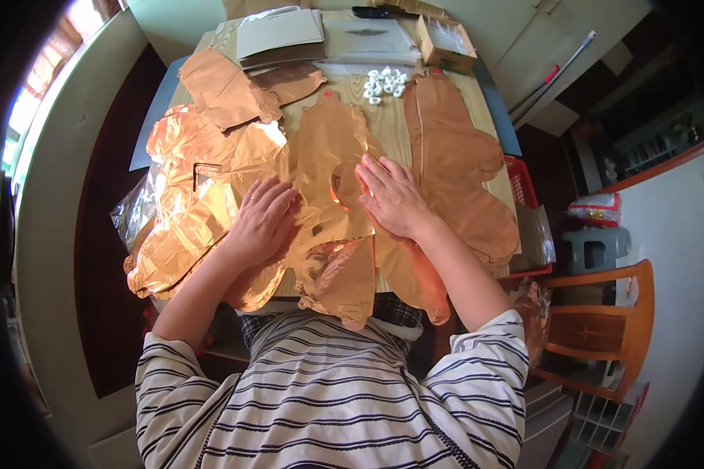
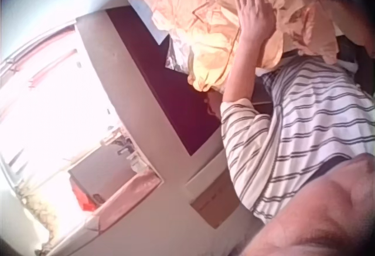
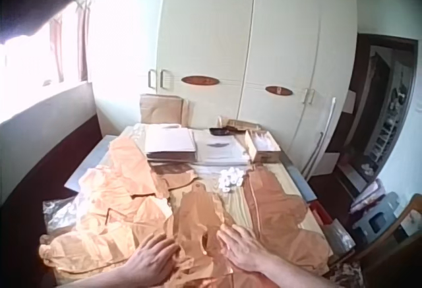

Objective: Folding gold-colored foil balloons and placing them into a plastic sleeve with a backing card.

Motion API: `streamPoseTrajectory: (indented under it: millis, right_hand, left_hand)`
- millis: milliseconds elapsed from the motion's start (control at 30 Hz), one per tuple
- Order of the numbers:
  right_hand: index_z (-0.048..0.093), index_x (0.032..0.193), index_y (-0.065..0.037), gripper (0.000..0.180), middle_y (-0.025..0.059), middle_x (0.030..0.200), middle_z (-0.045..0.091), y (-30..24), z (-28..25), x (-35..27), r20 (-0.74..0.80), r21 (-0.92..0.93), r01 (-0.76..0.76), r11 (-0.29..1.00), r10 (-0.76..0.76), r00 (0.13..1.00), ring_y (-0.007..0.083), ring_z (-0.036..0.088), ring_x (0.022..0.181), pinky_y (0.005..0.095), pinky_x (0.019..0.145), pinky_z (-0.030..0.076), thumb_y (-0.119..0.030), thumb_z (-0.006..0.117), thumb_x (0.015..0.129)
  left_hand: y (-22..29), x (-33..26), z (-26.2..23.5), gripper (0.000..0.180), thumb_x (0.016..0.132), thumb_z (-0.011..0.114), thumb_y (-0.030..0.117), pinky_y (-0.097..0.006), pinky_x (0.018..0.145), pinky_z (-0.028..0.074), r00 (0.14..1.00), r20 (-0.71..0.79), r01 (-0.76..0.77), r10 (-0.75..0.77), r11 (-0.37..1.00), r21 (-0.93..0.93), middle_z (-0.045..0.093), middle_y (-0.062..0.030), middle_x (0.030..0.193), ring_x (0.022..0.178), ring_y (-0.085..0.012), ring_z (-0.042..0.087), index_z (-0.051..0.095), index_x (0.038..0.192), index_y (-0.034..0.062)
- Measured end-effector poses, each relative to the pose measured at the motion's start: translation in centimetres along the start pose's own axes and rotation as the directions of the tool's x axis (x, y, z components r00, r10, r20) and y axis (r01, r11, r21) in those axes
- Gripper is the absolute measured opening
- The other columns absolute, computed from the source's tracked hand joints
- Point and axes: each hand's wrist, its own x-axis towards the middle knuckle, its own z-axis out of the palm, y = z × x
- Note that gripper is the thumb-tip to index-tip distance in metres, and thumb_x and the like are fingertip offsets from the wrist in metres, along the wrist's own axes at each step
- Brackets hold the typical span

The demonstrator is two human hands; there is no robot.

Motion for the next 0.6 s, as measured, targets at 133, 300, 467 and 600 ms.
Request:
streamPoseTrajectory:
  millis: [133,300,467,600]
  right_hand:
    - [0.042,0.152,-0.012,0.055,0.0104,0.161,0.039,0.1,-0.1,0.0,0.012,-0.016,-0.001,1.000,0.001,1.000,0.0396,0.038,0.142,0.0484,0.118,0.030,-0.036,0.052,0.104]
    - [0.041,0.153,-0.012,0.056,0.0109,0.161,0.037,0.0,-0.1,0.1,0.052,-0.029,-0.029,0.999,0.030,0.998,0.0402,0.035,0.143,0.0494,0.120,0.026,-0.036,0.052,0.104]
    - [0.037,0.155,-0.008,0.063,0.0129,0.164,0.033,0.3,-0.4,-0.1,0.100,-0.049,-0.010,0.999,0.015,0.995,0.0400,0.028,0.148,0.0515,0.123,0.018,-0.040,0.050,0.103]
    - [0.035,0.157,-0.007,0.065,0.0127,0.164,0.031,0.2,-1.0,-0.6,0.130,-0.044,0.007,0.999,-0.001,0.991,0.0381,0.025,0.151,0.0533,0.124,0.014,-0.043,0.048,0.104]
  left_hand:
    - [1.0,3.9,0.0,0.037,0.090,0.064,0.014,-0.052,0.113,0.037,0.988,-0.080,-0.144,0.135,0.982,-0.123,0.060,-0.0189,0.131,0.130,-0.0398,0.051,0.061,0.124,0.0005]
    - [0.2,6.9,4.6,0.036,0.087,0.068,0.012,-0.051,0.108,0.043,0.959,-0.067,-0.284,0.275,0.932,-0.225,0.062,-0.0196,0.127,0.124,-0.0408,0.056,0.063,0.121,-0.0002]
    - [-0.4,6.9,6.0,0.033,0.087,0.068,0.016,-0.048,0.109,0.043,0.962,-0.082,-0.273,0.261,0.926,-0.259,0.064,-0.0145,0.125,0.123,-0.0358,0.058,0.066,0.117,0.0022]
    - [0.0,6.8,5.9,0.032,0.086,0.068,0.015,-0.047,0.107,0.044,0.965,-0.082,-0.262,0.250,0.931,-0.255,0.064,-0.0148,0.125,0.122,-0.0366,0.058,0.066,0.116,0.0021]
